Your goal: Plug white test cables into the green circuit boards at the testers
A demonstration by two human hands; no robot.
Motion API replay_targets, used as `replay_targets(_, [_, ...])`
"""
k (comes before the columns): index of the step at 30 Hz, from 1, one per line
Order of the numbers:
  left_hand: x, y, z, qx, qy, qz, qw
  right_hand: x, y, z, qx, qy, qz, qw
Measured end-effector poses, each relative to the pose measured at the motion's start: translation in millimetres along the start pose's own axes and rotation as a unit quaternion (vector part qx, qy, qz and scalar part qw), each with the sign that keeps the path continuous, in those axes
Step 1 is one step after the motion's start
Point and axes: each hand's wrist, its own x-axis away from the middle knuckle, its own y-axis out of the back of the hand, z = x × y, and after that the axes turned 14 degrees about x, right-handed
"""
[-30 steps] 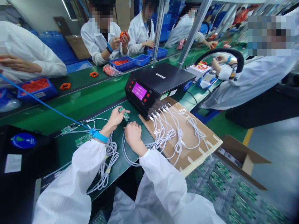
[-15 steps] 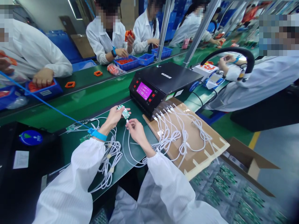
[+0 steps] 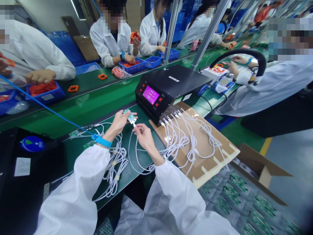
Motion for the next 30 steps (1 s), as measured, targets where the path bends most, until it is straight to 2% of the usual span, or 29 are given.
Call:
replay_targets(11, [2.2, -1.3, -0.8, 0.016, 0.004, -0.007, 1.0, 0.7, 6.0, 3.5, 0.001, -0.007, 0.007, 1.0])
replay_targets(25, [6.2, 0.0, -0.9, -0.012, 0.034, 0.032, 0.999, -0.8, 6.7, 1.7, -0.001, -0.011, 0.006, 1.0])
replay_targets(28, [7.7, -4.2, -1.9, -0.025, 0.043, 0.035, 0.998, 0.5, 6.0, 3.0, 0.036, -0.023, 0.018, 0.999])
replay_targets(30, [8.8, -8.6, -1.8, -0.033, 0.042, 0.031, 0.998, 5.4, 6.5, 8.0, 0.123, -0.013, 0.013, 0.992])
